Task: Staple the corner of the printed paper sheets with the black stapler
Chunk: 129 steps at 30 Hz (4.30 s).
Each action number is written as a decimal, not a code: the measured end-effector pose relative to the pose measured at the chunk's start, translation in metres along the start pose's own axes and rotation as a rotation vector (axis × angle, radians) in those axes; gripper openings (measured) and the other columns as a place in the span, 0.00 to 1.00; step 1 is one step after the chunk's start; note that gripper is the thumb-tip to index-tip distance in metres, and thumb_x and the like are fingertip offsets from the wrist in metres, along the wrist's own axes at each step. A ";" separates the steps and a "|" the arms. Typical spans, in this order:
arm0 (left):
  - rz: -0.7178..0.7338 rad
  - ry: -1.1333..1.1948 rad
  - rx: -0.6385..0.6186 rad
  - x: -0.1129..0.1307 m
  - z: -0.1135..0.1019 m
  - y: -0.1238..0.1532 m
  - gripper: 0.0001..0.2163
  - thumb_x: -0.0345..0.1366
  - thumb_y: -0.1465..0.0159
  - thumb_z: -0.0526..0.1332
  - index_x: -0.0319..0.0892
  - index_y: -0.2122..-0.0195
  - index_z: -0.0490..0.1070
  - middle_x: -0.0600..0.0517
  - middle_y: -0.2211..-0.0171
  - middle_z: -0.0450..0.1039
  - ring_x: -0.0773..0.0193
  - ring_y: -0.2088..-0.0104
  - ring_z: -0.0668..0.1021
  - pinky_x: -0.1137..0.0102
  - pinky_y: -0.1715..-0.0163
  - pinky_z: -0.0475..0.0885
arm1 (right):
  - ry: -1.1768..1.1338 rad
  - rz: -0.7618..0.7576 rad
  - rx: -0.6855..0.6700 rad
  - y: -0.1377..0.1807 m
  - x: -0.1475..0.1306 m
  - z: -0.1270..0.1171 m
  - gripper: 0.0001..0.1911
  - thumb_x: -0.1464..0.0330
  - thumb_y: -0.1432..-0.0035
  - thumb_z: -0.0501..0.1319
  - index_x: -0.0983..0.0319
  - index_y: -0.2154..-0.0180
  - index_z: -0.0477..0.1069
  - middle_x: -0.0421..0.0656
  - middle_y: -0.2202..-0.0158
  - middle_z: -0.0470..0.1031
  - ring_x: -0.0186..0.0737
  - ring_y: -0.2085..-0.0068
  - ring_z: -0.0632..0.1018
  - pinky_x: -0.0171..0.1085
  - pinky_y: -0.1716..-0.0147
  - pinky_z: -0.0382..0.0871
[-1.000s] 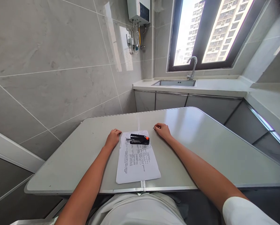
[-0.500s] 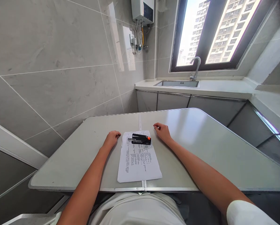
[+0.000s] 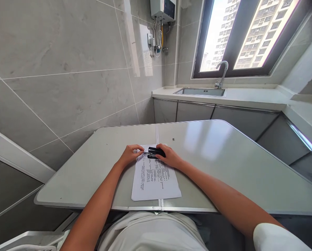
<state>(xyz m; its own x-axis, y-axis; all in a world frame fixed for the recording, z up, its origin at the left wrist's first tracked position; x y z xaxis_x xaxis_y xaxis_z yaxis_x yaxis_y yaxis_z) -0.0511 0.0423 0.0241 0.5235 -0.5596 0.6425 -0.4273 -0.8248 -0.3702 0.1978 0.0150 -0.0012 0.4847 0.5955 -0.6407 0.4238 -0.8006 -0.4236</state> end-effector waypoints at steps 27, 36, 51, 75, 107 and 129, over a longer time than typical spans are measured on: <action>0.048 -0.023 -0.120 0.002 0.010 0.001 0.07 0.39 0.35 0.66 0.47 0.57 0.79 0.50 0.57 0.80 0.58 0.56 0.79 0.62 0.52 0.76 | -0.138 -0.065 0.062 0.002 0.004 -0.001 0.18 0.65 0.42 0.69 0.55 0.49 0.77 0.44 0.57 0.81 0.46 0.57 0.80 0.45 0.53 0.72; 0.079 0.107 -0.210 0.010 0.026 0.000 0.06 0.35 0.40 0.68 0.45 0.62 0.76 0.54 0.63 0.80 0.62 0.62 0.78 0.65 0.56 0.73 | -0.168 -0.137 -0.001 0.005 -0.017 0.002 0.18 0.66 0.43 0.70 0.54 0.50 0.78 0.43 0.59 0.80 0.45 0.58 0.79 0.44 0.53 0.72; 0.041 -0.429 -0.384 -0.009 0.038 0.001 0.34 0.63 0.32 0.57 0.49 0.32 0.65 0.45 0.26 0.56 0.46 0.27 0.60 0.46 0.27 0.49 | -0.021 0.240 0.356 -0.001 0.064 -0.093 0.17 0.60 0.46 0.70 0.59 0.55 0.80 0.43 0.61 0.83 0.46 0.61 0.80 0.44 0.56 0.73; 0.186 -0.373 -0.355 0.010 0.045 0.003 0.23 0.51 0.28 0.57 0.49 0.35 0.70 0.45 0.29 0.61 0.47 0.28 0.61 0.44 0.27 0.50 | -0.124 -0.087 -0.393 0.005 0.012 -0.066 0.29 0.50 0.37 0.65 0.59 0.42 0.78 0.49 0.47 0.82 0.47 0.51 0.81 0.41 0.49 0.73; 0.252 -0.144 -0.577 0.036 0.062 0.010 0.28 0.52 0.28 0.58 0.53 0.28 0.60 0.50 0.28 0.61 0.51 0.27 0.60 0.51 0.25 0.48 | -0.032 -0.177 -0.368 0.003 -0.002 -0.048 0.26 0.51 0.32 0.62 0.60 0.42 0.77 0.46 0.60 0.81 0.43 0.60 0.78 0.39 0.57 0.69; 0.234 -0.145 -0.564 0.031 0.067 0.008 0.28 0.54 0.27 0.56 0.52 0.29 0.63 0.49 0.28 0.61 0.50 0.27 0.61 0.50 0.25 0.47 | 0.087 -0.133 -0.426 0.004 -0.006 -0.043 0.20 0.57 0.32 0.62 0.56 0.43 0.78 0.45 0.59 0.81 0.45 0.57 0.78 0.40 0.55 0.68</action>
<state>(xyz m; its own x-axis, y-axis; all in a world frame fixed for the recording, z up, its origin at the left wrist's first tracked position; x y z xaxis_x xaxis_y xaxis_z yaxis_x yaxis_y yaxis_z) 0.0106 0.0127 -0.0037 0.4468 -0.7581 0.4751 -0.8451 -0.5319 -0.0540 0.2294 0.0113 0.0288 0.4598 0.7093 -0.5343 0.7547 -0.6292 -0.1859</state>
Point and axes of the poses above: each hand's wrist, its own y-axis away from the middle knuckle, its own z-axis out of the palm, x = y × z, the point moved 4 cm from there along -y, towards the middle knuckle
